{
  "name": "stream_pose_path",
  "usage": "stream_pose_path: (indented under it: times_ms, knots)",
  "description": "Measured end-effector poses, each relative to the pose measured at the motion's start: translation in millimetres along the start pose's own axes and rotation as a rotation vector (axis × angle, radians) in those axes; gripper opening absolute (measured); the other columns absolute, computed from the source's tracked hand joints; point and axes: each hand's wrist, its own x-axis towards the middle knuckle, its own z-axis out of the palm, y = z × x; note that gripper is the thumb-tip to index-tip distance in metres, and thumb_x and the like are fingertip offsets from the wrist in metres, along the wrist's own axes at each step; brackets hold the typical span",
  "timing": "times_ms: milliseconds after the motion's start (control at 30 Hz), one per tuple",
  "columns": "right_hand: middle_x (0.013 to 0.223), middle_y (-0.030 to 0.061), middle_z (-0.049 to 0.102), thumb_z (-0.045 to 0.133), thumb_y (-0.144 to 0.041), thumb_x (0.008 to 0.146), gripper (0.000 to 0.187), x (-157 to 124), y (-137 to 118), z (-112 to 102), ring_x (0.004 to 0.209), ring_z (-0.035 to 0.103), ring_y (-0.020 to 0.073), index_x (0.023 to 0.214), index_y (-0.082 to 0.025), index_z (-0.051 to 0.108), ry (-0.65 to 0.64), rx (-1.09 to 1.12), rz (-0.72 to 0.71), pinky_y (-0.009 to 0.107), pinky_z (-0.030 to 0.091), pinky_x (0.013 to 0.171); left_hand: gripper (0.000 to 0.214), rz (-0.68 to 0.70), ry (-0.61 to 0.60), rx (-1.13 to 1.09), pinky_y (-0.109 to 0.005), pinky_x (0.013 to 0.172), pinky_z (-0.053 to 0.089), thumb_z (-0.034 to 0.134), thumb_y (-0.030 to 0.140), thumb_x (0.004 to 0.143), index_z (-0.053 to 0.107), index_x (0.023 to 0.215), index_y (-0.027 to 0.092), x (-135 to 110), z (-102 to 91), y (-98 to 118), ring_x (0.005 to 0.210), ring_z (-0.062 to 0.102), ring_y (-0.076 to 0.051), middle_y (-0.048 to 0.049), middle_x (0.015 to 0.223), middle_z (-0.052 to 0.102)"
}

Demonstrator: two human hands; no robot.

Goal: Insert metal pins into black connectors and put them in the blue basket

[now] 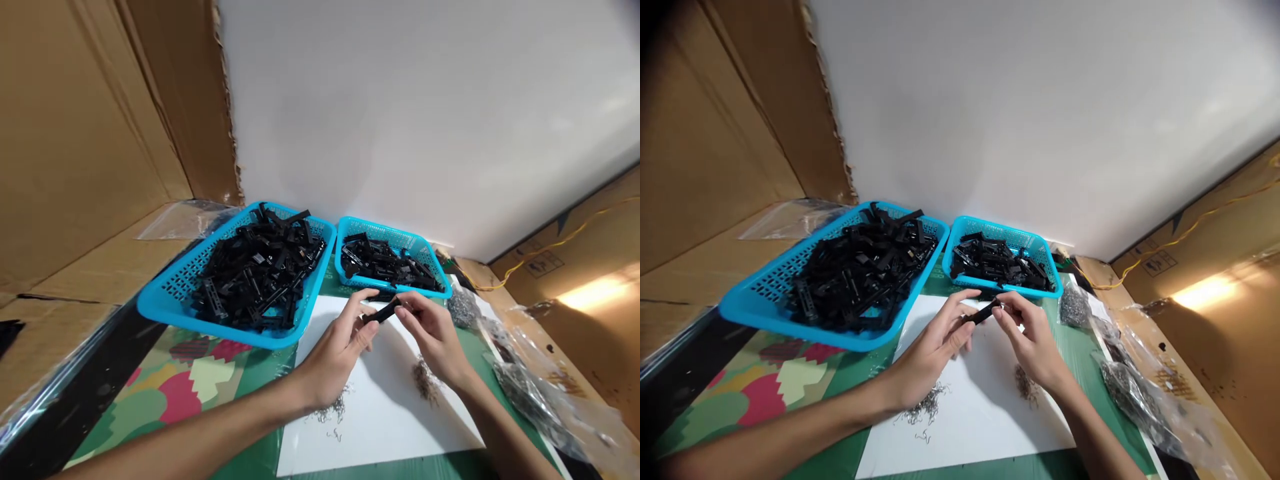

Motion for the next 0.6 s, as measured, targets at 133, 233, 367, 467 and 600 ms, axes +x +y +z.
stream_pose_path:
  times_ms: [133, 233, 367, 467, 600]
  knots:
    - [0.072, -0.0004, 0.053, 0.054, -0.048, 0.104, 0.034, 45.2, -21.1, -12.1, 0.064, 0.043, 0.0154, 0.094, -0.019, 0.068, 0.075, -0.166, -0.075, 0.029, 0.034, 0.058, 0.052, -0.015, 0.176, 0.048, -0.039, 0.100, 0.048, 0.052, 0.042, 0.108, 0.037, 0.157, 0.036, -2.6, 1.9, -1.2, 0.112, 0.060, -0.023, -0.0085, 0.155, 0.048]
    - [0.063, -0.0027, 0.044, 0.051, -0.047, 0.103, 0.039, 88.1, -34.9, -19.3, 0.058, 0.035, 0.0137, 0.085, -0.017, 0.069, -0.067, -0.366, -0.061, 0.029, 0.027, 0.055, 0.033, -0.023, 0.212, 0.112, -0.038, 0.096, 0.048, 0.051, 0.029, 0.105, 0.058, 0.137, 0.027, -2.3, 1.9, -1.8, 0.102, 0.060, -0.022, -0.0077, 0.134, 0.060]
    - [0.059, -0.0043, 0.043, 0.055, -0.038, 0.099, 0.031, 133.0, -46.1, -8.1, 0.056, 0.035, 0.0143, 0.105, -0.015, 0.075, -0.098, -0.453, -0.084, 0.031, 0.028, 0.057, 0.023, 0.015, 0.175, 0.131, -0.034, 0.091, 0.048, 0.048, 0.020, 0.101, 0.068, 0.113, 0.022, -2.1, 1.4, -3.1, 0.096, 0.060, -0.019, -0.0053, 0.123, 0.061]
    - [0.060, -0.0040, 0.047, 0.055, -0.033, 0.099, 0.030, 154.0, -56.7, 17.3, 0.057, 0.038, 0.0147, 0.115, -0.016, 0.075, -0.133, -0.494, -0.139, 0.031, 0.030, 0.059, 0.025, 0.011, 0.171, 0.113, -0.033, 0.087, 0.048, 0.047, 0.015, 0.099, 0.070, 0.108, 0.021, -2.8, 2.1, -4.1, 0.091, 0.060, -0.018, -0.0051, 0.119, 0.063]
    - [0.068, -0.0011, 0.059, 0.073, -0.026, 0.090, 0.015, 177.9, -69.5, 57.9, 0.062, 0.048, 0.0146, 0.103, -0.020, 0.079, -0.315, -0.575, -0.197, 0.030, 0.034, 0.063, 0.027, 0.018, 0.180, 0.103, -0.033, 0.084, 0.047, 0.047, 0.010, 0.095, 0.071, 0.100, 0.018, -2.9, 3.1, -3.7, 0.089, 0.060, -0.018, -0.0055, 0.115, 0.067]
